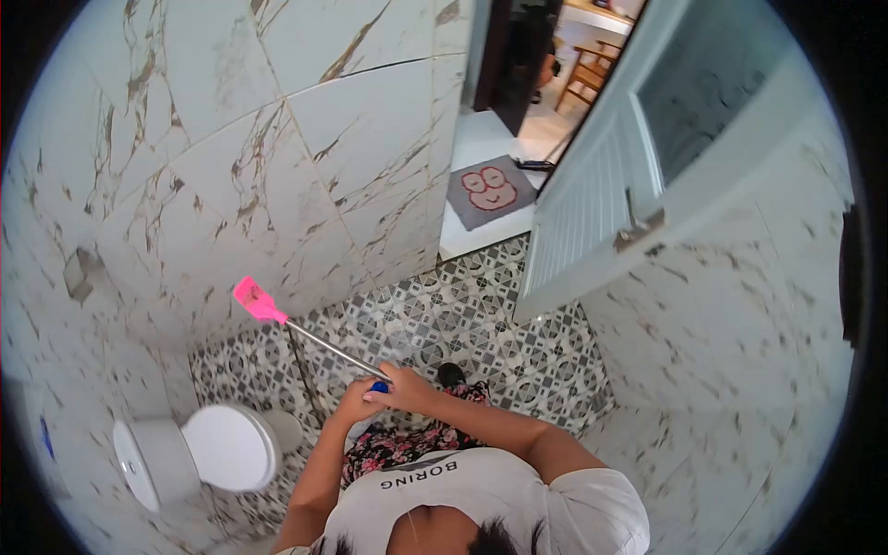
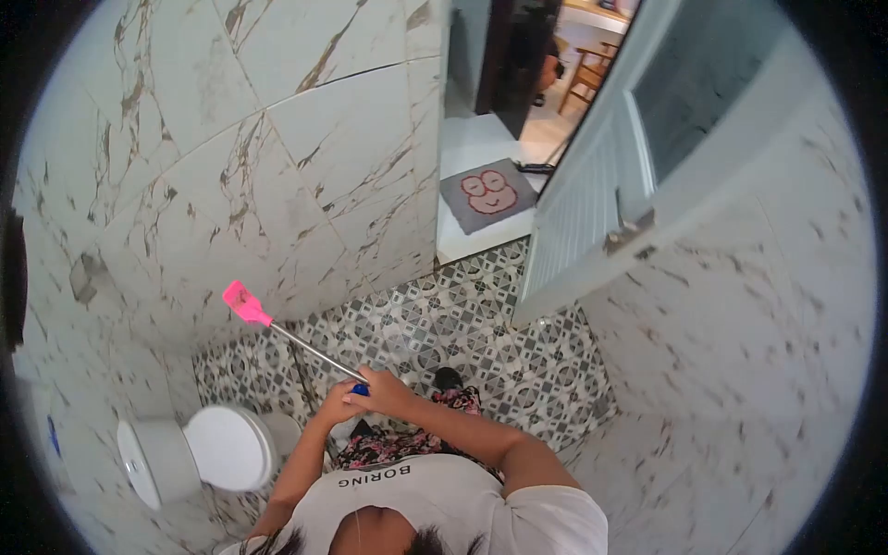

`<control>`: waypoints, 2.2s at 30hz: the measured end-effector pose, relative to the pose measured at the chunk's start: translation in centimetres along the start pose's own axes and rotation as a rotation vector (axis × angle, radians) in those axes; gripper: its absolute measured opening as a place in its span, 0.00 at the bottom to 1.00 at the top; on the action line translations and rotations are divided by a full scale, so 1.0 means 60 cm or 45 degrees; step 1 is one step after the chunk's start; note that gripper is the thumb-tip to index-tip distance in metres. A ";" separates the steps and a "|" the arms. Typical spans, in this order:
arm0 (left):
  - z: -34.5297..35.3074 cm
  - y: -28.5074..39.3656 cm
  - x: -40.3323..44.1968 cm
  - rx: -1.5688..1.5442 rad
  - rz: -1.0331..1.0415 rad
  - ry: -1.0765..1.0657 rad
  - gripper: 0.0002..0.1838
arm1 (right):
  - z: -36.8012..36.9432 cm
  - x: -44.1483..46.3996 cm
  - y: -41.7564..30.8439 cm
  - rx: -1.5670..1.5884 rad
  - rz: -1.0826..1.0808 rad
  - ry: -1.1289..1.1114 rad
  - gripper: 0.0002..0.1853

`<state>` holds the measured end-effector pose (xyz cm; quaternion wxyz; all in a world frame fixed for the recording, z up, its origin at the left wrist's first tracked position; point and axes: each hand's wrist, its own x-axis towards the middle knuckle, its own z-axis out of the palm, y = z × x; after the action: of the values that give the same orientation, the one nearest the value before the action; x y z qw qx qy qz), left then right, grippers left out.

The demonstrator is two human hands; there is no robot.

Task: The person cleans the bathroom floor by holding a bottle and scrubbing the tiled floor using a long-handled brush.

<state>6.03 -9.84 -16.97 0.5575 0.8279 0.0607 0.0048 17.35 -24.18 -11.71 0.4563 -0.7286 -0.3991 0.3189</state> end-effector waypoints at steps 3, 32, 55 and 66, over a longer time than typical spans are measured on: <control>0.071 0.028 0.017 0.007 -0.124 0.146 0.12 | -0.060 0.001 0.033 -0.150 -0.091 -0.223 0.25; 0.694 0.317 -0.177 -0.304 -0.713 1.609 0.35 | -0.193 -0.265 0.068 -0.302 -0.697 -1.455 0.18; 0.720 0.437 -0.110 -0.425 -0.874 2.093 0.34 | -0.260 -0.184 0.024 0.576 0.467 -2.058 0.22; 0.668 0.459 -0.134 -0.038 -1.026 2.073 0.38 | -0.201 -0.190 0.071 0.999 1.010 -1.884 0.11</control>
<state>3.71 -57.86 -6.23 0.3124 0.4774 0.7208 0.3937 23.12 -40.23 -9.92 0.1567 -0.2163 -0.1736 0.9479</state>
